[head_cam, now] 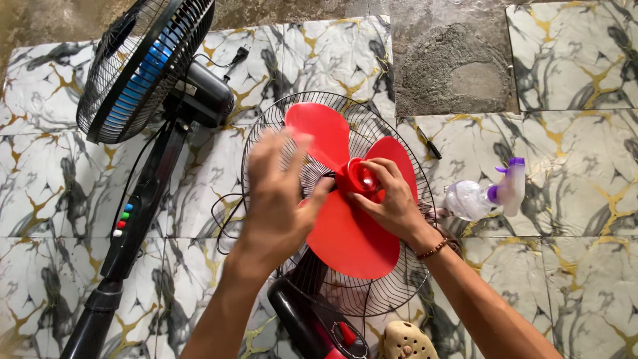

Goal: The person assembles a black electric fan by attaching the front grille, securing the motor housing, and mounting a red fan blade. They then handle a second fan with blue blades, removing its front grille and detaching the blade from the motor shaft.

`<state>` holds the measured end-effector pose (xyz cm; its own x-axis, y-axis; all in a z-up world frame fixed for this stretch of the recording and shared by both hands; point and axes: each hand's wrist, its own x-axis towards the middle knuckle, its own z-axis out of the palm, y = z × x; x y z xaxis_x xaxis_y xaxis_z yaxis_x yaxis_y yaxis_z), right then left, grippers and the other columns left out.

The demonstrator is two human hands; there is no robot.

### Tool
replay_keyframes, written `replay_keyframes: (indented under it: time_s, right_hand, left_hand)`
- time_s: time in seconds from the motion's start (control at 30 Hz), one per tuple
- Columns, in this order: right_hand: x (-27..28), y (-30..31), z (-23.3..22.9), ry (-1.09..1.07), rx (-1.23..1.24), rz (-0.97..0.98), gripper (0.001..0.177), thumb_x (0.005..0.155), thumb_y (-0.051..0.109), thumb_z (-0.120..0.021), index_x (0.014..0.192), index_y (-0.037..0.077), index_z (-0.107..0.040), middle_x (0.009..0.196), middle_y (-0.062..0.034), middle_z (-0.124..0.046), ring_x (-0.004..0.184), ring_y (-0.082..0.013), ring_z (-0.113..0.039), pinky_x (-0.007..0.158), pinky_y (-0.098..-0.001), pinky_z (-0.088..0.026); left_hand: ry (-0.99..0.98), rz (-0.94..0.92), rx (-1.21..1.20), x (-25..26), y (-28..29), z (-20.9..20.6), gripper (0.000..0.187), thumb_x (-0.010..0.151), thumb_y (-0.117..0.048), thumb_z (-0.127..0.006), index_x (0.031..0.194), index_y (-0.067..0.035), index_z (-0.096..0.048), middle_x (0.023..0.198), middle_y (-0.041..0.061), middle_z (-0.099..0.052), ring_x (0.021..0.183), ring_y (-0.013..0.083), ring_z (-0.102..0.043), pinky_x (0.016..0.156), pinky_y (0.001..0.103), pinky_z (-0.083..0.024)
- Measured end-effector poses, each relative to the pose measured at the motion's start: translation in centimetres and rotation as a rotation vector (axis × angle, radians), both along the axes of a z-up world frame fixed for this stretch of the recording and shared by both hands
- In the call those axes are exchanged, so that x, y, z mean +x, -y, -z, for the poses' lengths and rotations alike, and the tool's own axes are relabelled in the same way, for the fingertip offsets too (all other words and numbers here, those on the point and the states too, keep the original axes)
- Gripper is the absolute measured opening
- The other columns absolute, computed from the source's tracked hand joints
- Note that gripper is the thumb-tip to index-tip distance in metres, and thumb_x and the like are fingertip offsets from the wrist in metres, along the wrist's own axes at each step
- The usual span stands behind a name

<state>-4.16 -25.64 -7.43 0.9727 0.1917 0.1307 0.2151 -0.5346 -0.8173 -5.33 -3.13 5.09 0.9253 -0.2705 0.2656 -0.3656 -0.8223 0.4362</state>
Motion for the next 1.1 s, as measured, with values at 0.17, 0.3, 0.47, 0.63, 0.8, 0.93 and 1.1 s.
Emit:
replay_keyframes:
  time_s: [0.17, 0.3, 0.47, 0.63, 0.8, 0.93, 1.1]
  right_hand:
    - [0.6, 0.2, 0.8, 0.074, -0.005, 0.020, 0.059, 0.087, 0.022, -0.083, 0.136, 0.000, -0.057, 0.129, -0.0168, -0.058, 0.113, -0.0298, -0.065, 0.092, -0.0369, -0.056]
    - [1.2, 1.5, 1.2, 0.002, 0.104, 0.068, 0.059, 0.089, 0.024, -0.079, 0.138, 0.001, -0.055, 0.131, -0.0151, -0.057, 0.106, -0.0245, -0.067, 0.090, -0.0327, -0.058]
    - [0.9, 2.7, 1.3, 0.011, 0.113, 0.006, 0.059, 0.091, 0.025, -0.078, 0.140, 0.001, -0.055, 0.135, -0.0147, -0.054, 0.114, -0.0235, -0.066, 0.094, -0.0325, -0.059]
    - [0.1, 1.4, 1.5, 0.078, 0.028, -0.095, 0.064, 0.086, 0.022, -0.080, 0.140, 0.000, -0.055, 0.137, -0.0172, -0.052, 0.122, -0.0322, -0.060, 0.101, -0.0402, -0.054]
    - [0.3, 0.9, 0.8, -0.010, -0.036, -0.050, 0.067, 0.082, 0.023, -0.082, 0.138, 0.002, -0.052, 0.137, -0.0185, -0.050, 0.119, -0.0337, -0.060, 0.095, -0.0413, -0.055]
    - [0.6, 0.9, 0.6, -0.169, -0.080, 0.004, 0.068, 0.080, 0.025, -0.083, 0.138, 0.007, -0.052, 0.129, -0.0163, -0.054, 0.108, -0.0304, -0.065, 0.086, -0.0399, -0.058]
    - [1.3, 2.2, 1.9, -0.156, 0.169, -0.038, 0.061, 0.082, 0.021, -0.081, 0.135, 0.008, -0.054, 0.124, -0.0138, -0.056, 0.094, -0.0217, -0.068, 0.075, -0.0339, -0.061]
  left_hand:
    - [0.058, 0.215, 0.157, 3.0, 2.8, 0.4, 0.058, 0.089, -0.030, -0.070, 0.136, 0.001, -0.057, 0.140, 0.028, -0.047, 0.136, 0.0444, -0.038, 0.114, 0.056, -0.029]
    - [-0.247, 0.116, 0.046, 3.9, 2.9, 0.6, 0.042, 0.097, -0.026, -0.063, 0.132, -0.003, -0.061, 0.126, 0.019, -0.054, 0.121, 0.0330, -0.051, 0.108, 0.047, -0.040]
    - [-0.216, 0.127, -0.109, 4.1, 2.8, 0.5, 0.032, 0.101, -0.026, -0.059, 0.121, -0.003, -0.067, 0.114, 0.017, -0.062, 0.113, 0.0324, -0.059, 0.101, 0.045, -0.045]
    - [-0.510, 0.031, -0.163, 5.0, 2.1, -0.4, 0.035, 0.101, -0.033, -0.055, 0.120, -0.005, -0.066, 0.106, 0.011, -0.071, 0.096, 0.0238, -0.071, 0.088, 0.039, -0.055]
    - [-0.466, 0.108, -0.059, 5.5, 2.0, 0.0, 0.037, 0.097, -0.032, -0.060, 0.123, -0.007, -0.065, 0.118, 0.011, -0.067, 0.103, 0.0267, -0.070, 0.089, 0.041, -0.055]
    - [-0.403, 0.315, 0.046, 6.4, 2.9, 1.3, 0.044, 0.091, -0.027, -0.065, 0.130, -0.006, -0.060, 0.138, 0.015, -0.055, 0.111, 0.0370, -0.065, 0.089, 0.047, -0.051]
    - [-0.491, 0.325, -0.048, 6.6, 3.3, 1.8, 0.036, 0.096, -0.022, -0.062, 0.128, -0.006, -0.062, 0.129, 0.014, -0.058, 0.097, 0.0310, -0.069, 0.087, 0.044, -0.055]
